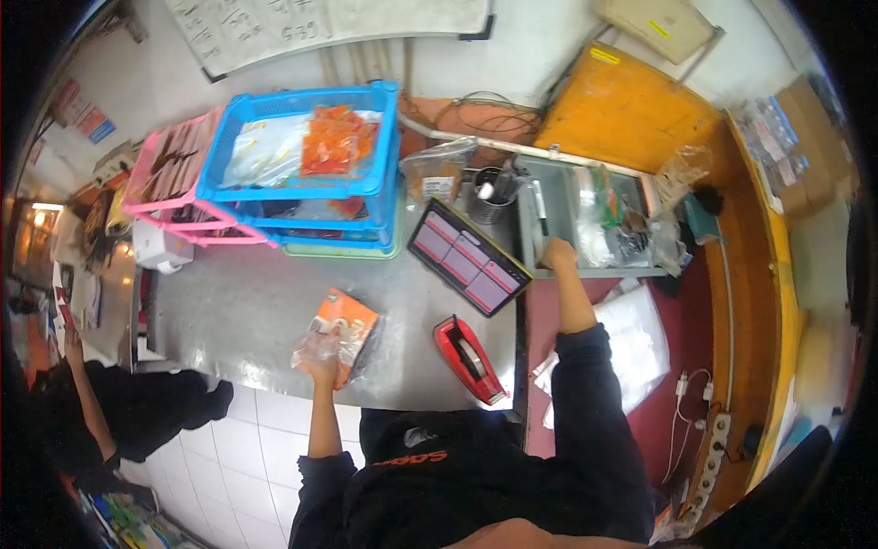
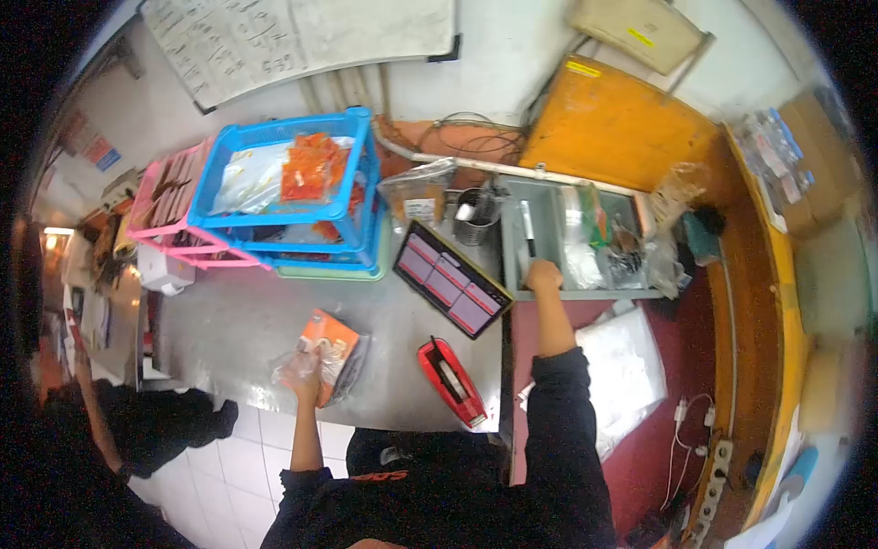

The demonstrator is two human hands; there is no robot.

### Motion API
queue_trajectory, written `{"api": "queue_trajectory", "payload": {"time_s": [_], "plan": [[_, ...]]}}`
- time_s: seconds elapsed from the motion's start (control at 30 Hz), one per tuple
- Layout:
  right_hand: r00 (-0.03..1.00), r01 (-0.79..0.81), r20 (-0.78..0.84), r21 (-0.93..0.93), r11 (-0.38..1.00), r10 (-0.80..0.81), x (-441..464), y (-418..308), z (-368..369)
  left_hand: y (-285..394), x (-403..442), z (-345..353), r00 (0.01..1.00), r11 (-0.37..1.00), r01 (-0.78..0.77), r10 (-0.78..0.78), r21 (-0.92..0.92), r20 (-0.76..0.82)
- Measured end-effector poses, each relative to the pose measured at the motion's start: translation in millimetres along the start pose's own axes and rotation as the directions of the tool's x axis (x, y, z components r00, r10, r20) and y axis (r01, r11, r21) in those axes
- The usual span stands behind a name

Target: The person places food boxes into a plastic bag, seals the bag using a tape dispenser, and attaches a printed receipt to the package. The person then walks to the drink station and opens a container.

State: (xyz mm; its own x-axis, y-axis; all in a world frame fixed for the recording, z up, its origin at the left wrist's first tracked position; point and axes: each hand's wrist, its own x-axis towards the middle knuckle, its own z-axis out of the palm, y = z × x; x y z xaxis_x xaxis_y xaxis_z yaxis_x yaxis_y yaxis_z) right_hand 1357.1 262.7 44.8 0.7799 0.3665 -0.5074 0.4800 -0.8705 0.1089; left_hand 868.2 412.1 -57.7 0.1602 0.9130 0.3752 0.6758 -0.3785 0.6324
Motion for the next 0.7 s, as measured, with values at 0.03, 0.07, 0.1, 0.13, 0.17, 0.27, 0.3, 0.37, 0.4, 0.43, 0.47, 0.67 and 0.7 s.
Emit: {"api": "queue_trajectory", "payload": {"time_s": [0.03, 0.07, 0.1, 0.13, 0.17, 0.27, 0.3, 0.37, 0.4, 0.43, 0.47, 0.67, 0.7], "plan": [[0.999, 0.01, -0.036, 0.05, 0.999, -0.008, 4, 2, 6, -9, -3, -2, 0.983, 0.928, -0.182, 0.169, 0.325, 0.069], [0.999, 0.017, -0.042, 0.055, 0.998, -0.015, 15, 6, 13, 17, 8, -12, 0.974, 0.884, -0.083, -0.025, 0.461, 0.224], [0.999, 0.016, -0.048, 0.058, 0.998, -0.013, 30, 12, 24, 38, 15, -24, 0.975, 0.883, -0.073, -0.033, 0.463, 0.218], [0.999, 0.018, -0.05, 0.051, 0.999, -0.015, 49, 22, 38, 56, 19, -35, 0.965, 0.97, 0.022, -0.084, 0.243, 0.248], [0.992, 0.066, -0.108, 0.004, 0.998, -0.065, 68, 32, 53, 63, 21, -39, 0.949, 0.992, 0.123, -0.122, 0.012, 0.289], [0.978, 0.069, -0.199, 0.038, 0.997, -0.06, 40, 25, 33, 56, 20, -37, 0.941, 0.99, 0.138, -0.139, 0.026, 0.309], [0.973, 0.026, -0.232, 0.123, 0.992, 0.004, 15, 20, 15, 48, 17, -33, 0.94, 0.99, 0.138, -0.14, 0.028, 0.312], [0.982, 0.011, -0.19, 0.132, 0.991, 0.014, -10, 17, -8, 33, 11, -24, 0.965, 0.996, 0.068, -0.08, 0.059, 0.249], [0.988, 0.0, -0.151, 0.14, 0.99, 0.021, -16, 17, -16, 38, 13, -27, 0.964, 0.996, 0.067, -0.078, 0.054, 0.253], [0.988, -0.008, -0.152, 0.14, 0.99, 0.03, -20, 19, -20, 43, 16, -29, 0.941, 0.987, 0.138, -0.155, 0.077, 0.3], [0.982, -0.004, -0.189, 0.098, 0.995, 0.023, -24, 21, -23, 48, 18, -31, 0.91, 0.973, 0.205, -0.229, 0.104, 0.345], [0.962, 0.269, 0.001, -0.182, 0.946, -0.274, -58, 35, -36, 58, 22, -42, 0.903, 0.971, 0.232, -0.24, 0.064, 0.356], [0.918, 0.387, -0.025, -0.164, 0.908, -0.396, -78, 24, -41, 53, 21, -39, 0.902, 0.971, 0.233, -0.239, 0.062, 0.359]]}}
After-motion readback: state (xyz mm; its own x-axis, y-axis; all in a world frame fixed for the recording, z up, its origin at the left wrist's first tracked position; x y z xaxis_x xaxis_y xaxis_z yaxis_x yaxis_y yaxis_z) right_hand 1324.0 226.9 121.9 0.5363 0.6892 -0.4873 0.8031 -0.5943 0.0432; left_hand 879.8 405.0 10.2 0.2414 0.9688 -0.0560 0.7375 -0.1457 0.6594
